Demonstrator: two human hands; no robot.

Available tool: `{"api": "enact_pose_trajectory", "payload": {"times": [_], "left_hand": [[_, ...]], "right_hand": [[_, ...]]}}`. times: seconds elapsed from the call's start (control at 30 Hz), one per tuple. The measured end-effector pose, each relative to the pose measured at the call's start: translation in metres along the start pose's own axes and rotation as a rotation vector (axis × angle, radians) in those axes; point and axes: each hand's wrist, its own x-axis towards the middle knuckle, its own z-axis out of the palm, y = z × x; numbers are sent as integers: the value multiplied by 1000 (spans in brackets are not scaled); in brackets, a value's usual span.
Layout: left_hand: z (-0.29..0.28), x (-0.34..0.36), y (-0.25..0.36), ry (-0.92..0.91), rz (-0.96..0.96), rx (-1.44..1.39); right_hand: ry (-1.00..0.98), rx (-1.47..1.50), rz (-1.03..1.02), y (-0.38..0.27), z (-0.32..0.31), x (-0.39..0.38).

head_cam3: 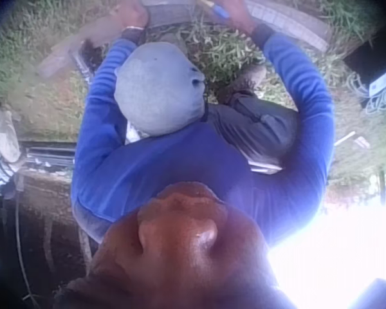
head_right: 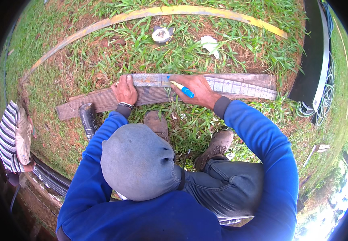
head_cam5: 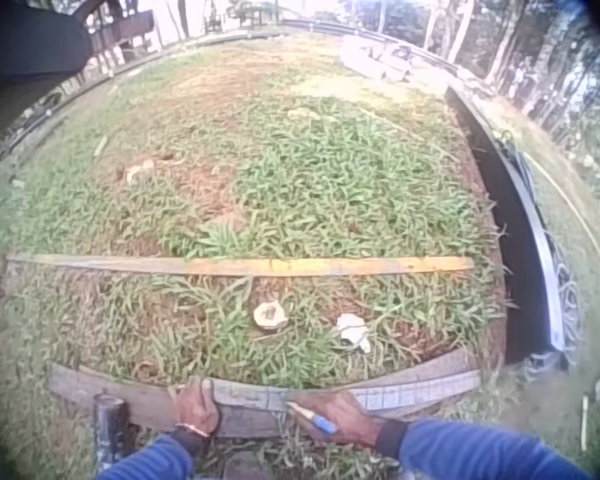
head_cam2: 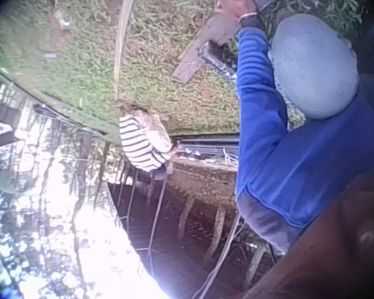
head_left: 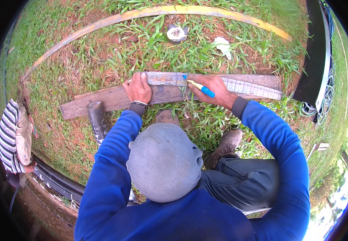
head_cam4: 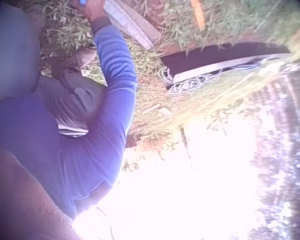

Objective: The person places a measuring tool over a metal strip on a wooden board and marks intervals on the strip using a blue pen.

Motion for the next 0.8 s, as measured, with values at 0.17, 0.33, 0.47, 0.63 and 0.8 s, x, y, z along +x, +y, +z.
{"api": "enact_pose_trajectory", "payload": {"times": [0.17, 0.33, 0.47, 0.63, 0.8], "left_hand": [[1, 0, 0, 22, 23, -1], [0, 1, 0, 17, 20, 13], [-1, 1, 0, -24, 0, 50], [-2, 1, 2, 4, 15, 25], [-1, 1, 0, -29, -1, 60]], "right_hand": [[-11, -26, 12, -2, 0, 2], [-9, -35, -3, -1, 0, 3], [0, -42, -49, 2, 2, 3], [-23, -44, -28, 0, 0, 2], [-16, -24, -15, 4, 3, 1]]}}
